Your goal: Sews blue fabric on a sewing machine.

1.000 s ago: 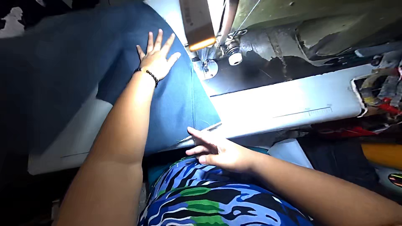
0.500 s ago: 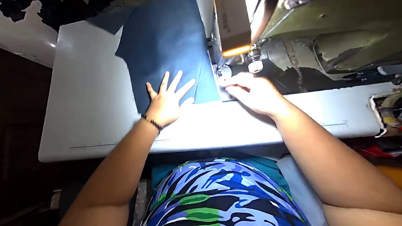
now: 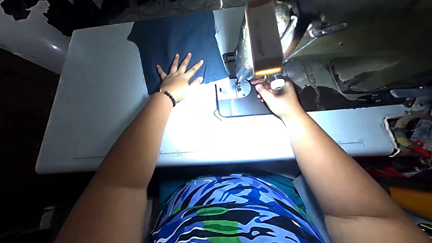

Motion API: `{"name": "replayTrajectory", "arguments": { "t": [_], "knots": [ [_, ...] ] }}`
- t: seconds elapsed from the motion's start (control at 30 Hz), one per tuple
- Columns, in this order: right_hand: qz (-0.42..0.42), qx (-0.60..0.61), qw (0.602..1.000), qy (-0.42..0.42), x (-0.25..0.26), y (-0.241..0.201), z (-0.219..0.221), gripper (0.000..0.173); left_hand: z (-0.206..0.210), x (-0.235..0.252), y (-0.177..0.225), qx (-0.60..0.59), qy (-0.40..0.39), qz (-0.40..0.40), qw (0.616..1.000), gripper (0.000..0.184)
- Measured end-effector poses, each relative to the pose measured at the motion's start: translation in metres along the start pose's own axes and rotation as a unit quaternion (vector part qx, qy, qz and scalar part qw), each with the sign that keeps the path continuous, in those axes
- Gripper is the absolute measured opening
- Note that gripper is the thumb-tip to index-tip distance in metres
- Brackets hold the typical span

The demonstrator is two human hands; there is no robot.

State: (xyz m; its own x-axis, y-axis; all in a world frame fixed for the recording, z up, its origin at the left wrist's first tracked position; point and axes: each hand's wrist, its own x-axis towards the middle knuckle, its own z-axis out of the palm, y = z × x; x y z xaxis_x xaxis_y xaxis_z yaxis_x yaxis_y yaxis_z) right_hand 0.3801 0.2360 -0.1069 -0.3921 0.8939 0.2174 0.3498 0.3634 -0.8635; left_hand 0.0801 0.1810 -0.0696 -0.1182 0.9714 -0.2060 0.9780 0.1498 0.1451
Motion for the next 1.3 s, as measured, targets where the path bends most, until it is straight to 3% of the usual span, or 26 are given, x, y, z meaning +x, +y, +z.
{"name": "replayTrajectory", "arguments": {
  "t": [0.1, 0.2, 0.23, 0.3, 0.37, 0.43, 0.53, 0.63, 0.7, 0.77, 0.87, 0.9, 0.93, 0.97, 1.0, 1.03, 1.07, 1.17, 1.23, 1.3],
  "knots": [
    [-0.031, -0.087, 0.995, -0.045, -0.013, -0.014, -0.002, 0.022, 0.027, -0.078, 0.006, -0.008, 0.019, 0.038, 0.999, 0.054],
    [-0.158, -0.068, 0.962, -0.213, -0.074, -0.047, -0.003, 0.018, 0.058, -0.157, 0.024, -0.021, 0.032, 0.064, 0.997, 0.057],
    [-0.157, -0.07, 0.931, -0.322, -0.103, -0.06, 0.0, 0.018, 0.063, -0.175, 0.03, -0.027, 0.015, 0.06, 0.998, 0.058],
    [-0.098, -0.159, 0.831, -0.524, -0.142, -0.085, 0.013, 0.021, 0.068, -0.192, 0.041, -0.028, -0.004, 0.05, 0.998, 0.058],
    [-0.026, -0.276, 0.74, -0.612, -0.157, -0.092, 0.033, 0.032, 0.069, -0.193, 0.048, -0.029, 0.005, 0.05, 0.998, 0.057],
    [0.003, -0.308, 0.71, -0.633, -0.155, -0.088, 0.046, 0.032, 0.067, -0.187, 0.054, -0.024, 0.015, 0.061, 0.998, 0.056],
    [0.016, -0.278, 0.731, -0.623, -0.151, -0.062, 0.057, 0.021, 0.065, -0.186, 0.062, -0.04, 0.022, 0.073, 0.996, 0.054],
    [0.023, -0.268, 0.764, -0.587, -0.159, -0.044, 0.052, 0.023, 0.067, -0.191, 0.061, -0.059, 0.021, 0.083, 0.995, 0.054],
    [-0.107, -0.195, 0.821, -0.526, -0.165, -0.056, 0.038, 0.022, 0.068, -0.197, 0.054, -0.091, 0.033, 0.115, 0.989, 0.054],
    [-0.268, -0.095, 0.881, -0.38, -0.168, -0.074, 0.033, 0.017, 0.073, -0.212, 0.044, -0.142, 0.066, 0.173, 0.972, 0.05],
    [-0.356, -0.099, 0.902, -0.223, -0.133, -0.078, 0.037, 0.025, 0.075, -0.241, 0.024, -0.144, 0.113, 0.257, 0.949, 0.027],
    [-0.353, -0.136, 0.9, -0.215, -0.119, -0.072, 0.037, 0.03, 0.073, -0.254, 0.018, -0.103, 0.045, 0.253, 0.961, 0.031],
    [-0.337, -0.157, 0.901, -0.223, -0.109, -0.065, 0.037, 0.032, 0.068, -0.265, 0.013, -0.062, -0.083, 0.227, 0.968, 0.039],
    [-0.319, -0.164, 0.904, -0.231, -0.102, -0.059, 0.038, 0.033, 0.064, -0.272, 0.012, -0.039, -0.237, 0.18, 0.954, 0.045],
    [-0.312, -0.16, 0.908, -0.23, -0.099, -0.054, 0.042, 0.033, 0.066, -0.276, 0.009, -0.034, -0.344, 0.145, 0.927, 0.045],
    [-0.308, -0.157, 0.911, -0.227, -0.099, -0.049, 0.045, 0.034, 0.07, -0.28, 0.006, -0.048, -0.388, 0.13, 0.911, 0.038],
    [-0.3, -0.164, 0.912, -0.228, -0.098, -0.048, 0.048, 0.035, 0.074, -0.283, 0.003, -0.068, -0.385, 0.119, 0.913, 0.031],
    [-0.284, -0.166, 0.922, -0.203, -0.097, -0.044, 0.054, 0.039, 0.088, -0.28, -0.002, -0.03, -0.209, 0.065, 0.975, 0.024],
    [-0.27, -0.168, 0.929, -0.19, -0.097, -0.041, 0.06, 0.042, 0.1, -0.269, -0.003, 0.02, -0.152, 0.026, 0.988, 0.023],
    [-0.258, -0.179, 0.929, -0.195, -0.098, -0.042, 0.059, 0.045, 0.096, -0.263, 0.01, -0.003, -0.123, 0.071, 0.99, 0.024]
  ]
}}
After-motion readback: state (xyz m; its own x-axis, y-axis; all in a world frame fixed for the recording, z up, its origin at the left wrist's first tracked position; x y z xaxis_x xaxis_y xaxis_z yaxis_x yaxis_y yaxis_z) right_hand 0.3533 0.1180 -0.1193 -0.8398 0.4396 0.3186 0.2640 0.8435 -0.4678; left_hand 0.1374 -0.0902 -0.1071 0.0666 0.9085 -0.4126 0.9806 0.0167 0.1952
